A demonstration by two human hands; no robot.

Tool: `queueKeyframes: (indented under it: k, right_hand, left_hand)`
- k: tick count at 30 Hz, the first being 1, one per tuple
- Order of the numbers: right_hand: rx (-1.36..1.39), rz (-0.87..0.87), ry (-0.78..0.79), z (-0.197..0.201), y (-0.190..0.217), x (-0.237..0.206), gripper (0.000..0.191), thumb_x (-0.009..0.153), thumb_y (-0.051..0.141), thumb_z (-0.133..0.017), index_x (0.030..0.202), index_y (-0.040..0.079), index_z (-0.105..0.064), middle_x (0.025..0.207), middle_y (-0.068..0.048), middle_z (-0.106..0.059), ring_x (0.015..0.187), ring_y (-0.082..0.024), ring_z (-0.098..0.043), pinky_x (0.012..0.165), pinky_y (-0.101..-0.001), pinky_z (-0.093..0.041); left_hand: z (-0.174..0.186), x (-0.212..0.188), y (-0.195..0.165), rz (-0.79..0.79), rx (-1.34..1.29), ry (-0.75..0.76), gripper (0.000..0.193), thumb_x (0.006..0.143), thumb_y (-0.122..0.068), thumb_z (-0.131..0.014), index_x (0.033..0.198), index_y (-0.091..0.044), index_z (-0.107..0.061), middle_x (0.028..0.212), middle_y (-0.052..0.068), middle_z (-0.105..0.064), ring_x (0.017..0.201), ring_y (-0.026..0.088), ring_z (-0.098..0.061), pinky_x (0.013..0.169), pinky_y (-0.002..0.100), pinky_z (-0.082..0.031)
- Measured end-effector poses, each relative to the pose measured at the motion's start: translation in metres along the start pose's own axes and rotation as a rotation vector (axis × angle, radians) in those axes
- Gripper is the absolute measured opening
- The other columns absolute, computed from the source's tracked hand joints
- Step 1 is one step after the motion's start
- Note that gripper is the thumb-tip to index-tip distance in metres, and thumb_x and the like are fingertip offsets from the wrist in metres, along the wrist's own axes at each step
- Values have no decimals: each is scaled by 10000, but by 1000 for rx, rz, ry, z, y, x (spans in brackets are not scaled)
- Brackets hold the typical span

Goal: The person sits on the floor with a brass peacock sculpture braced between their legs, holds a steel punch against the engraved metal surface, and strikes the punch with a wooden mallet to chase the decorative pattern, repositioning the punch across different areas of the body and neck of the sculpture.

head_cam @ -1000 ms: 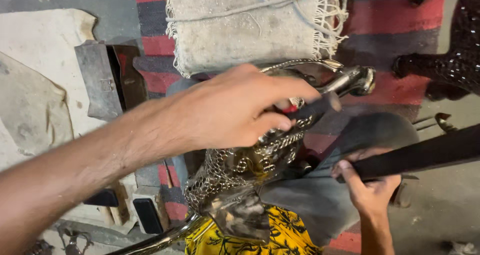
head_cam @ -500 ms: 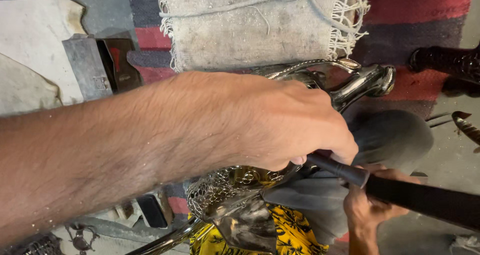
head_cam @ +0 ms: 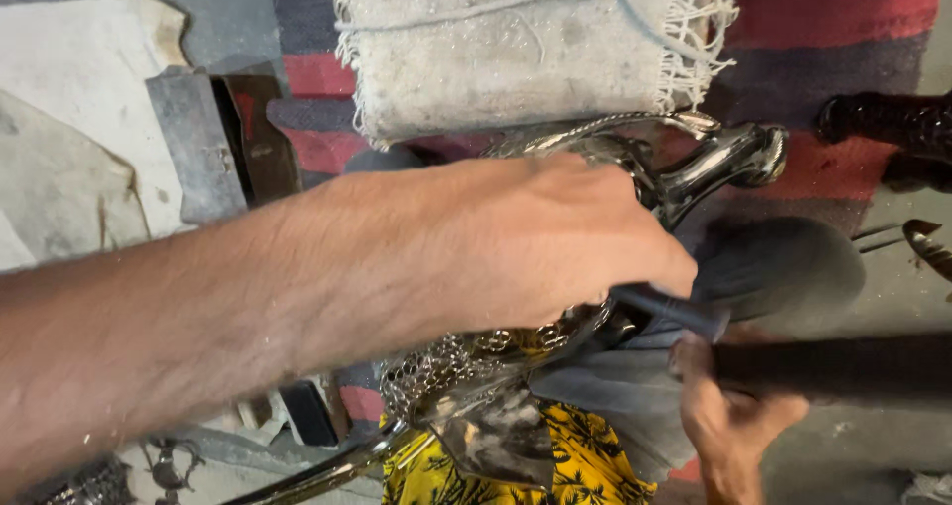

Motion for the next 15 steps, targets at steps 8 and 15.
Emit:
queueKeyframes:
  k: [8, 15]
  right_hand:
    - [183, -90, 84, 12, -9, 8, 191, 986, -144, -663, 938, -39, -511, 755, -124, -608, 601, -175, -624, 549, -313, -523]
    - [265, -65, 334, 16, 34, 68, 244, 860, -90, -679, 1010, 50, -546, 778, -102, -627, 597, -184, -658, 556, -331, -550]
  left_hand:
    - [-6, -10, 18, 220, -93, -53, 471, 1000, -82, -620, 1431, -272, -611, 767, 145, -698, 600, 273, -690, 555, 409, -531]
    - [3, -60, 9, 103, -536, -858, 434, 971, -18, -661, 1385, -35, -530, 1099, 118, -752, 997, 155, -767, 835, 281, -663]
Point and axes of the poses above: each hand's wrist, its own x-axis towards the middle knuckle, its own z-axis out of the back of the hand, y = z × x, the point moved 9 cm from there along x, towards the middle knuckle
